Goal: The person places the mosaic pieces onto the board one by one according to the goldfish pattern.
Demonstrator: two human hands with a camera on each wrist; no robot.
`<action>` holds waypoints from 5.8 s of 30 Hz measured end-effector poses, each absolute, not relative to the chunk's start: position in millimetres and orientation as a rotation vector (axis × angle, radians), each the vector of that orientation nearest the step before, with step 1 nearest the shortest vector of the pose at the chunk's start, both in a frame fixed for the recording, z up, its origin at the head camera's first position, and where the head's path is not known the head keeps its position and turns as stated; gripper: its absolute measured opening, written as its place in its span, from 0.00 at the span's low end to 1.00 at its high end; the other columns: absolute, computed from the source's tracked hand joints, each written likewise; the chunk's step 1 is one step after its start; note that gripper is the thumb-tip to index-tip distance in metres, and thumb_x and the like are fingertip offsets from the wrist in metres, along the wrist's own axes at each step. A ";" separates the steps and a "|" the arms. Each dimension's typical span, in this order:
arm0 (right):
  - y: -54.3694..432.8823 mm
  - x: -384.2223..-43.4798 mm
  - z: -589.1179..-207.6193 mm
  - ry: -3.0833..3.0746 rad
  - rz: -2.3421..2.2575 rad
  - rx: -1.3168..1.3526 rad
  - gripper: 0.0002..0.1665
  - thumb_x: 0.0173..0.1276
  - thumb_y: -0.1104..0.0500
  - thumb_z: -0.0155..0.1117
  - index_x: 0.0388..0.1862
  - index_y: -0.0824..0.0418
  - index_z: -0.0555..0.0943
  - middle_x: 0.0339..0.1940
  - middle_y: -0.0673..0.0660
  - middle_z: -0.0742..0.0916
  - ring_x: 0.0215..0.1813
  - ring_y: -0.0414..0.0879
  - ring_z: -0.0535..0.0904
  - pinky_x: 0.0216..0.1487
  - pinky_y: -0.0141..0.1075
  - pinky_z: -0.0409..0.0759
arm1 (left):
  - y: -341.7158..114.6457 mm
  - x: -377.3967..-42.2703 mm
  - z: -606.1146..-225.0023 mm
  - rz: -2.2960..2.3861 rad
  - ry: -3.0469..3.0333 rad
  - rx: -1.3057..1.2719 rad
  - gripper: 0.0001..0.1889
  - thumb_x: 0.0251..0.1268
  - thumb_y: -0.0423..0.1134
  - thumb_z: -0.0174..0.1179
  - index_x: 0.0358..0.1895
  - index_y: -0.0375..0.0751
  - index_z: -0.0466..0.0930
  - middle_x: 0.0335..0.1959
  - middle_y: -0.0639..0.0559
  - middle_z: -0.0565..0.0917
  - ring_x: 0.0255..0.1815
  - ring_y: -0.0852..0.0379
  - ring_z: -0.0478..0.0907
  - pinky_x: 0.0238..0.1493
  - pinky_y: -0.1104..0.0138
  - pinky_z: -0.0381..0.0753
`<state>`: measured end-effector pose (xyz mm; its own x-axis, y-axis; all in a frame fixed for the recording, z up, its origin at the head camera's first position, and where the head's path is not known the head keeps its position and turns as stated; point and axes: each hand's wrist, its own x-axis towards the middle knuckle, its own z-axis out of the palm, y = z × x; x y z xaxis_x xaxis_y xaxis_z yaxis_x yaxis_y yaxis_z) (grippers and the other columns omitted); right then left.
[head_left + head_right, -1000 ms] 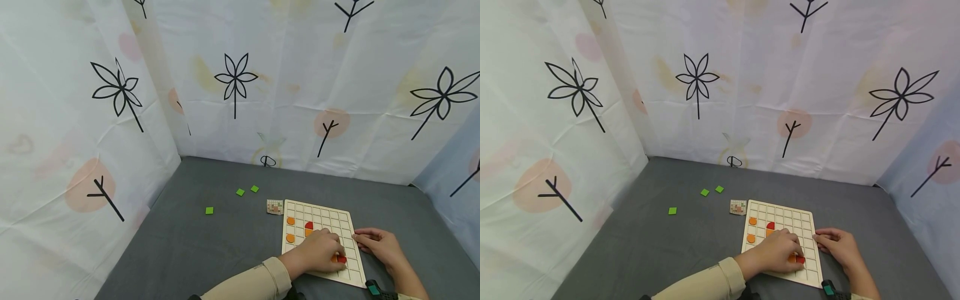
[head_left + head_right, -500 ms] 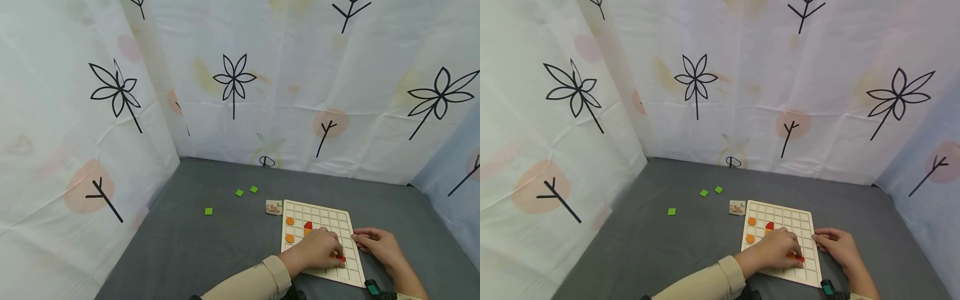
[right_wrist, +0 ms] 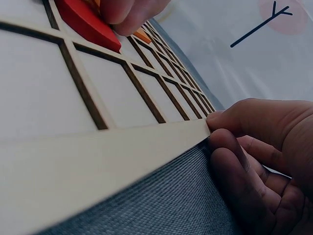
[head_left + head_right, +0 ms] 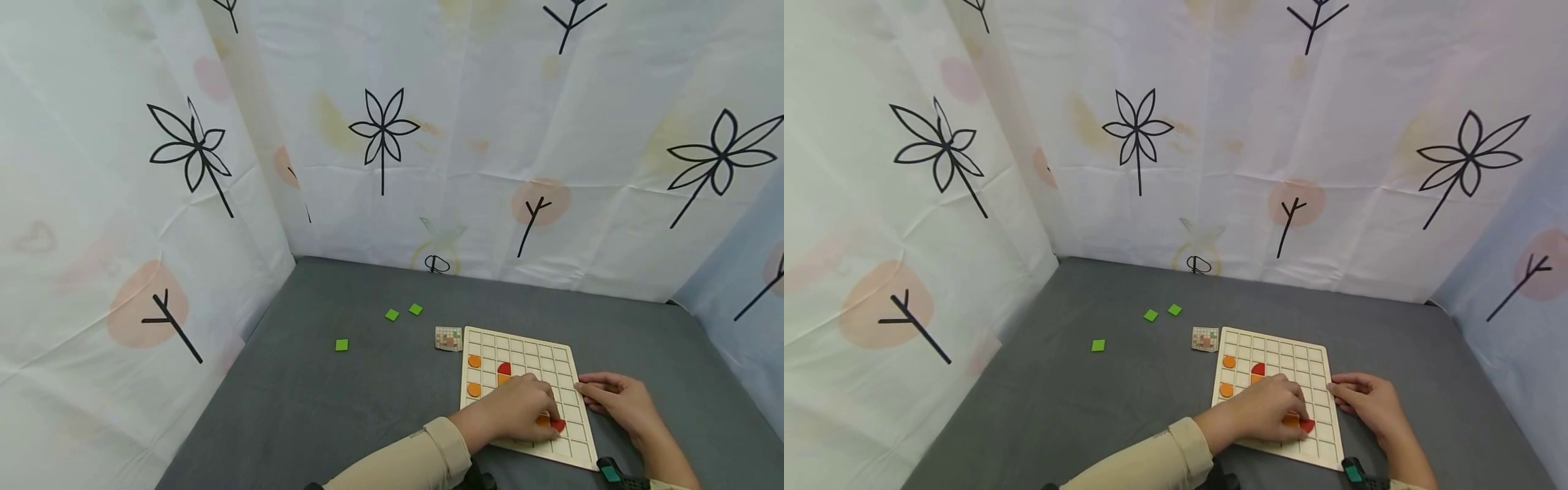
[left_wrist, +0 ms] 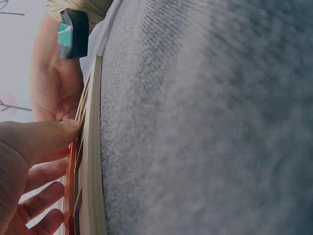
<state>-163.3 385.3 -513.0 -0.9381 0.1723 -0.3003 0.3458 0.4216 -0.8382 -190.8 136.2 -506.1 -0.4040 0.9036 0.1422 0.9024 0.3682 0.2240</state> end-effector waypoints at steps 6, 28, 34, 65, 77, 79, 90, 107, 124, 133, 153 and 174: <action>382.5 -165.2 -510.5 2.507 -1.529 0.468 0.31 0.75 0.52 0.72 0.64 0.76 0.81 0.37 0.43 0.91 0.36 0.34 0.86 0.41 0.31 0.89 | 118.6 -199.7 -499.1 0.595 2.569 1.715 0.11 0.75 0.52 0.66 0.51 0.57 0.93 0.46 0.67 0.86 0.44 0.76 0.77 0.48 0.86 0.69; 384.0 -165.2 -513.6 2.517 -1.520 0.518 0.30 0.74 0.54 0.73 0.63 0.76 0.82 0.34 0.44 0.90 0.34 0.36 0.86 0.39 0.31 0.89 | -68.5 -308.6 -521.2 0.893 3.216 0.546 0.17 0.68 0.47 0.74 0.53 0.41 0.91 0.47 0.46 0.89 0.47 0.46 0.84 0.51 0.51 0.83; 384.1 -164.7 -513.6 2.527 -1.512 0.525 0.30 0.74 0.53 0.72 0.63 0.76 0.82 0.34 0.44 0.90 0.34 0.36 0.86 0.39 0.31 0.89 | -70.6 -313.1 -527.6 0.883 3.246 0.406 0.18 0.66 0.47 0.75 0.53 0.40 0.91 0.47 0.44 0.87 0.47 0.45 0.84 0.49 0.50 0.84; 380.8 -164.7 -511.9 2.527 -1.504 0.513 0.32 0.74 0.53 0.73 0.64 0.77 0.80 0.35 0.44 0.90 0.34 0.35 0.85 0.40 0.31 0.89 | -0.6 -288.3 -504.5 1.273 2.914 0.780 0.11 0.68 0.43 0.71 0.50 0.46 0.92 0.46 0.51 0.87 0.44 0.56 0.81 0.45 0.66 0.82; 380.9 -163.8 -515.3 2.527 -1.509 0.520 0.31 0.74 0.52 0.73 0.63 0.76 0.82 0.35 0.44 0.90 0.35 0.36 0.86 0.39 0.32 0.89 | 100.7 -256.0 -491.1 1.035 2.540 1.306 0.11 0.72 0.43 0.69 0.53 0.49 0.92 0.48 0.59 0.87 0.48 0.64 0.79 0.47 0.83 0.73; 380.7 -164.6 -514.8 2.520 -1.516 0.519 0.32 0.74 0.51 0.73 0.63 0.76 0.81 0.36 0.44 0.90 0.35 0.35 0.86 0.40 0.31 0.89 | 112.4 -252.5 -490.9 0.981 2.536 1.348 0.11 0.72 0.44 0.69 0.52 0.49 0.92 0.48 0.59 0.87 0.47 0.66 0.79 0.46 0.84 0.72; 379.7 -166.4 -512.4 2.542 -1.498 0.503 0.33 0.74 0.52 0.73 0.65 0.77 0.80 0.36 0.44 0.90 0.34 0.35 0.86 0.39 0.30 0.88 | 143.0 -248.0 -501.0 0.718 2.620 1.426 0.08 0.71 0.44 0.69 0.48 0.55 0.94 0.45 0.66 0.88 0.39 0.75 0.76 0.41 0.86 0.70; 380.7 -166.7 -513.7 2.531 -1.495 0.518 0.31 0.75 0.52 0.72 0.64 0.75 0.81 0.37 0.44 0.91 0.34 0.35 0.86 0.39 0.31 0.88 | 156.0 -242.5 -506.9 0.633 2.762 1.297 0.05 0.67 0.47 0.70 0.42 0.61 0.94 0.37 0.71 0.86 0.31 0.76 0.71 0.32 0.83 0.68; 379.4 -167.7 -512.8 2.545 -1.490 0.506 0.32 0.74 0.53 0.73 0.64 0.77 0.80 0.37 0.44 0.91 0.34 0.34 0.86 0.38 0.30 0.88 | 95.2 -244.0 -488.3 0.958 2.611 1.342 0.11 0.78 0.45 0.63 0.52 0.49 0.92 0.51 0.58 0.87 0.50 0.64 0.82 0.51 0.81 0.75; 385.5 -166.8 -511.4 2.554 -1.474 0.513 0.32 0.74 0.51 0.73 0.64 0.75 0.82 0.35 0.43 0.89 0.34 0.35 0.85 0.39 0.31 0.88 | 7.4 -284.4 -497.9 1.160 3.006 0.803 0.12 0.74 0.43 0.68 0.52 0.43 0.91 0.51 0.49 0.88 0.52 0.49 0.83 0.54 0.59 0.84; 382.9 -165.7 -514.9 2.542 -1.480 0.512 0.33 0.74 0.51 0.72 0.64 0.76 0.81 0.36 0.44 0.90 0.35 0.36 0.85 0.39 0.31 0.88 | -24.8 -318.1 -518.3 1.076 3.173 0.316 0.13 0.67 0.44 0.74 0.47 0.39 0.92 0.44 0.44 0.88 0.43 0.46 0.86 0.45 0.52 0.87; 381.8 -166.2 -515.4 2.559 -1.484 0.524 0.32 0.74 0.52 0.73 0.64 0.76 0.81 0.35 0.44 0.91 0.33 0.36 0.86 0.38 0.31 0.88 | 136.8 -256.7 -501.1 0.705 2.834 1.235 0.15 0.72 0.49 0.67 0.57 0.57 0.91 0.51 0.63 0.88 0.47 0.69 0.82 0.42 0.82 0.74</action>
<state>-166.2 381.8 -515.4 -0.9300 0.2283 -0.2881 0.3635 0.4537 -0.8137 -256.7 136.8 -501.1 -0.6964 0.6895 0.1992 0.7025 0.5980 0.3858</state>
